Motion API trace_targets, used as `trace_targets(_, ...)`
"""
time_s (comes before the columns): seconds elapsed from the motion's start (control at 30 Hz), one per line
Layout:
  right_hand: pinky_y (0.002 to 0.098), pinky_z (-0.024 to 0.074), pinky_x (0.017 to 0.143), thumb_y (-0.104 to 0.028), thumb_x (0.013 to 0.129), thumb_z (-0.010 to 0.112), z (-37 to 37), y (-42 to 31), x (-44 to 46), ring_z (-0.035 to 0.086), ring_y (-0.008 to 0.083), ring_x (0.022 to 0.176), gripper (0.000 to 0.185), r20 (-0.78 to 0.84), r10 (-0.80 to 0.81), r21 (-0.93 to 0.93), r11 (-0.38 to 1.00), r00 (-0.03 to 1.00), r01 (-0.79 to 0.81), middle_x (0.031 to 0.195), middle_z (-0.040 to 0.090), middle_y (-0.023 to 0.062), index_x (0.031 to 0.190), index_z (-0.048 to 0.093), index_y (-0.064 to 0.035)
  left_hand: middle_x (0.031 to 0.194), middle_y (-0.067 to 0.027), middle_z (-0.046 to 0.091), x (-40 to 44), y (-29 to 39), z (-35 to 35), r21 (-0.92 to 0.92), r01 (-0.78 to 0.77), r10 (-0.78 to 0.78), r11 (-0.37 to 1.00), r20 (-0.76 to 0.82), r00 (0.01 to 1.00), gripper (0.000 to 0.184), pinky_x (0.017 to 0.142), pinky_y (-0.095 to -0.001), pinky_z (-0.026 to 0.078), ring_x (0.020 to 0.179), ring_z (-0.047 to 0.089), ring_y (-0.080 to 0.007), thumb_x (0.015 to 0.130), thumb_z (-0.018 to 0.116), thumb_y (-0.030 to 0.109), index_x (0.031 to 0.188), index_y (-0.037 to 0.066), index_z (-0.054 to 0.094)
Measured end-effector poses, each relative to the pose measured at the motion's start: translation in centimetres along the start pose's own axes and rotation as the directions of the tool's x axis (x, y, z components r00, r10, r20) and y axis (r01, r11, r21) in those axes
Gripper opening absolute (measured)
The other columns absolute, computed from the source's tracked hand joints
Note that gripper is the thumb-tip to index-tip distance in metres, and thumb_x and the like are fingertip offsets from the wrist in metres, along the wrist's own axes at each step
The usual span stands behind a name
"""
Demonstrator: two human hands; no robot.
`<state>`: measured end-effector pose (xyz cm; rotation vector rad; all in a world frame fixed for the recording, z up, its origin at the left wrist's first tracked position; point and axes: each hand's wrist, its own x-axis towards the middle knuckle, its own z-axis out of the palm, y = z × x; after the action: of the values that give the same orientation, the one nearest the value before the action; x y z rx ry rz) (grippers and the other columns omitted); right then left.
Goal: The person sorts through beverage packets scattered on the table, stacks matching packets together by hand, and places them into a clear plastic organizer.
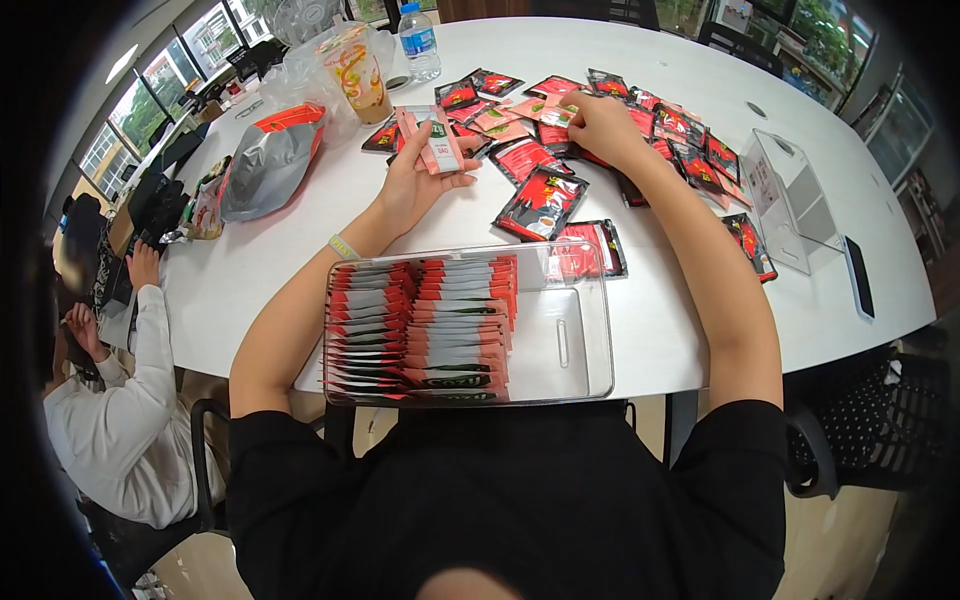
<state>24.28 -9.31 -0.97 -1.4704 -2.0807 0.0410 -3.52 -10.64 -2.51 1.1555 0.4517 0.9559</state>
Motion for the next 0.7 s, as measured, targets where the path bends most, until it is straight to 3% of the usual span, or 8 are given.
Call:
trace_targets(0.07,0.0337,0.0472,0.078,-0.011,0.076,0.060,0.7,0.1,0.0,0.062,0.0282,0.084,0.040,0.039,-0.010,-0.137,0.990,0.999,0.015,0.088,0.064,0.0149,0.115,0.053,-0.0055,0.103,-0.0106,0.054,0.0,0.2,-0.4,0.040,0.027,-0.029,0.999,0.046,0.998,0.055,0.078,-0.0355,0.048,0.095,0.058,-0.0226,0.089,0.041,0.052,0.120,0.007,0.038)
trace_targets(0.13,0.0346,0.0470,0.077,-0.012,0.075,0.061,2.0,0.6,0.1,0.062,0.0288,0.078,0.046,-0.247,-0.389,-0.275,0.906,0.888,0.320,0.084,0.065,0.0137,0.120,0.050,-0.0073,0.106,-0.0116,0.053,0.1,0.1,-0.5,0.080,0.052,-0.060,0.995,0.095,0.994,0.062,0.077,-0.0354,0.048,0.095,0.060,-0.0246,0.089,0.039,0.055,0.126,0.006,0.031)
trace_targets(0.23,0.0390,0.0449,0.083,-0.014,0.073,0.060,1.4,-0.2,-0.5,0.061,0.0303,0.074,0.042,-0.085,-0.006,-0.003,1.000,0.996,0.006,0.073,0.064,0.0139,0.114,0.054,-0.0062,0.115,-0.0130,0.048,0.1,0.0,-0.5,0.108,0.062,-0.070,0.992,0.069,0.995,0.068,0.079,-0.0361,0.048,0.095,0.060,-0.0266,0.088,0.037,0.057,0.133,0.010,0.016)
trace_targets(0.47,0.0333,0.0487,0.071,-0.013,0.073,0.058,-0.6,-2.0,0.1,0.060,0.0255,0.063,0.034,0.072,-0.283,-0.392,0.874,0.957,0.287,0.071,0.062,0.0161,0.106,0.061,-0.0048,0.121,-0.0107,0.044,-0.3,0.0,0.3,0.067,-0.041,0.038,0.997,0.036,0.999,0.058,0.082,-0.0357,0.047,0.108,0.052,-0.0237,0.091,0.046,0.040,0.135,0.021,0.014)
trace_targets(0.53,0.0279,0.0473,0.076,-0.008,0.075,0.056,-2.0,-3.6,0.2,0.062,0.0166,0.071,0.031,0.119,-0.046,0.171,0.985,0.992,0.025,0.078,0.065,0.0112,0.104,0.061,-0.0029,0.121,-0.0098,0.045,-0.5,0.2,0.6,0.082,-0.076,0.076,0.994,0.008,0.997,0.058,0.084,-0.0351,0.046,0.111,0.049,-0.0217,0.091,0.049,0.035,0.135,0.021,0.015)
trace_targets(0.57,0.0250,0.0462,0.076,-0.006,0.074,0.055,-2.3,-3.9,0.5,0.060,0.0107,0.075,0.031,0.175,-0.028,0.508,0.859,0.984,-0.066,0.081,0.065,0.0076,0.104,0.060,0.0005,0.124,-0.0109,0.044,-0.6,0.3,0.5,0.084,-0.084,0.083,0.993,0.014,0.996,0.062,0.090,-0.0379,0.043,0.113,0.048,-0.0231,0.091,0.048,0.029,0.137,0.016,0.008)
trace_targets(0.63,0.0245,0.0459,0.076,-0.006,0.075,0.056,-2.8,-4.8,0.5,0.060,0.0101,0.077,0.029,0.205,-0.059,0.590,0.804,0.977,-0.075,0.084,0.064,0.0074,0.103,0.060,0.0016,0.128,-0.0121,0.043,-0.8,0.5,0.9,0.084,-0.091,0.089,0.992,0.019,0.996,0.067,0.096,-0.0407,0.040,0.114,0.048,-0.0245,0.092,0.048,0.024,0.139,0.012,0.002)
trace_targets(0.7,0.0233,0.0449,0.073,-0.008,0.077,0.059,-2.6,-6.3,0.3,0.058,0.0074,0.078,0.027,0.245,-0.101,0.692,0.715,0.964,-0.101,0.083,0.064,0.0053,0.103,0.059,0.0013,0.117,-0.0048,0.049,-1.0,0.4,1.5,0.137,-0.078,0.076,0.988,0.015,0.997,0.047,0.087,-0.0281,0.041,0.102,0.050,-0.0117,0.089,0.054,0.026,0.129,0.012,0.034)
